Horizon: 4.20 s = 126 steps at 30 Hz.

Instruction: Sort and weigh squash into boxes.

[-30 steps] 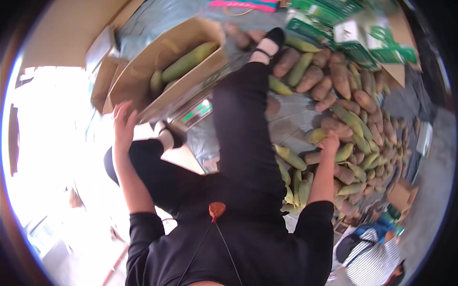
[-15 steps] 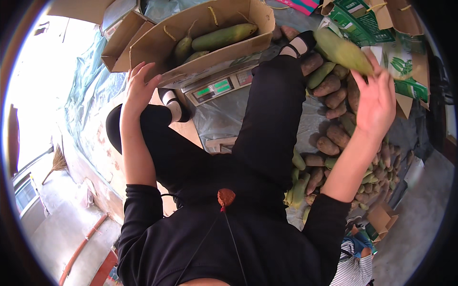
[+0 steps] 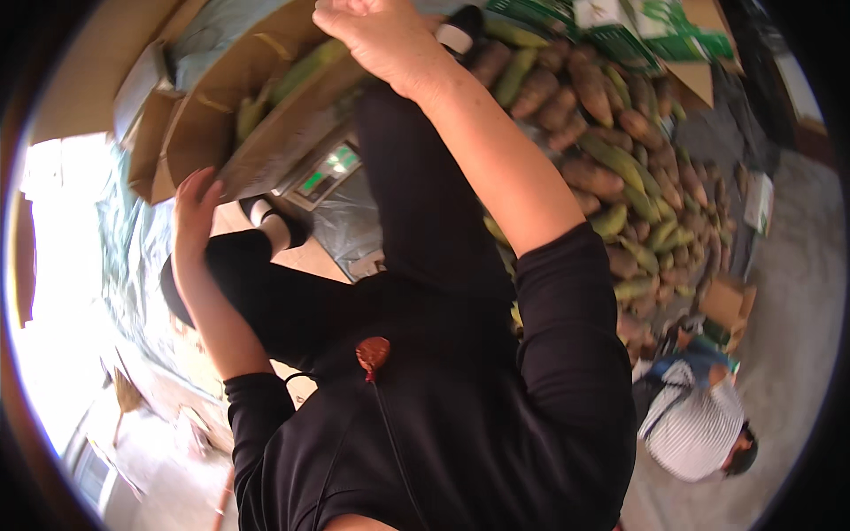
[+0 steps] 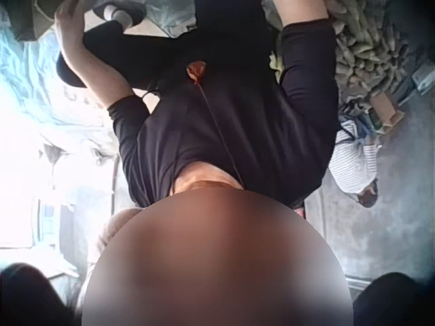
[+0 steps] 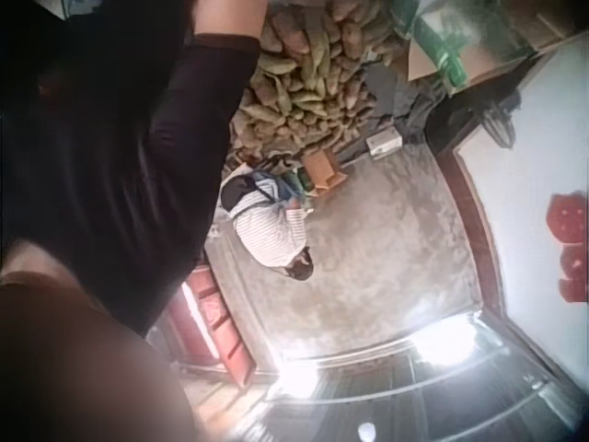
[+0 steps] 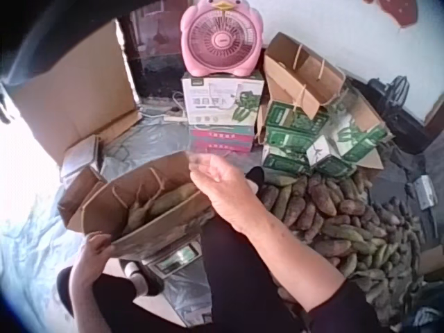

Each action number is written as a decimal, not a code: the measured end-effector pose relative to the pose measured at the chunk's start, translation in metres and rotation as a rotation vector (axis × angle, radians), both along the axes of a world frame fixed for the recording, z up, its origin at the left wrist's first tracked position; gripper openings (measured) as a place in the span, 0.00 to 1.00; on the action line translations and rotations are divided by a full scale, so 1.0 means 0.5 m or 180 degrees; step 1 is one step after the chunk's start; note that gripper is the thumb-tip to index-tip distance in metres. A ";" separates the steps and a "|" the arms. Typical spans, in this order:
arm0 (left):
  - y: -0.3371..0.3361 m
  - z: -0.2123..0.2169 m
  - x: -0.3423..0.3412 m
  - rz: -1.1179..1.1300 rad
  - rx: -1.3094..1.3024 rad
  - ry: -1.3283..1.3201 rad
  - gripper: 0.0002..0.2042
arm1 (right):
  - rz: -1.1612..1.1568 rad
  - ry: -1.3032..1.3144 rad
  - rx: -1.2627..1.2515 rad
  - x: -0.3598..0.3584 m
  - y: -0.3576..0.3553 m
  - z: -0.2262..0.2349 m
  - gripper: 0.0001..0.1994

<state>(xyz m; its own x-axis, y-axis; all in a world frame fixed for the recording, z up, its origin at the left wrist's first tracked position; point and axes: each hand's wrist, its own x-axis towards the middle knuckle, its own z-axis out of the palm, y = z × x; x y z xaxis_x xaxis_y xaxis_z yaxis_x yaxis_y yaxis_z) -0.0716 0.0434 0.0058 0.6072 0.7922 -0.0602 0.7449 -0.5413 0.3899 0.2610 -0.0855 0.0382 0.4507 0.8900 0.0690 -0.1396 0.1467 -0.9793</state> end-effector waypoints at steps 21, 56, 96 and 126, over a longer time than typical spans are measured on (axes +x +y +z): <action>0.005 0.000 0.031 0.0723 -0.0179 -0.0576 0.14 | -0.0316 -0.2213 -0.4531 -0.051 -0.787 -0.569 0.11; 0.004 -0.257 -0.365 0.2104 -0.2960 -0.1386 0.17 | -0.1641 -0.2238 -0.2220 0.116 -0.690 -0.574 0.37; -0.011 0.057 -0.282 0.1527 0.0167 -0.2301 0.12 | -0.0791 -0.2402 -0.2492 0.050 -0.433 -0.374 0.12; -0.078 0.014 0.085 0.0079 -0.0240 -0.0231 0.15 | -0.0731 -0.1590 -0.5123 -0.039 -0.991 -0.500 0.15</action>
<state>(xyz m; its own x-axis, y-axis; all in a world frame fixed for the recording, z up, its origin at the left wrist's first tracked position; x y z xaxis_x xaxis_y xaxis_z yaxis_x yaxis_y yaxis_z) -0.0291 0.0042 0.0127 0.5925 0.8019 -0.0768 0.7260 -0.4903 0.4822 0.2416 -0.5808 -0.2116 0.7860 0.1204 -0.6065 0.0865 -0.9926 -0.0850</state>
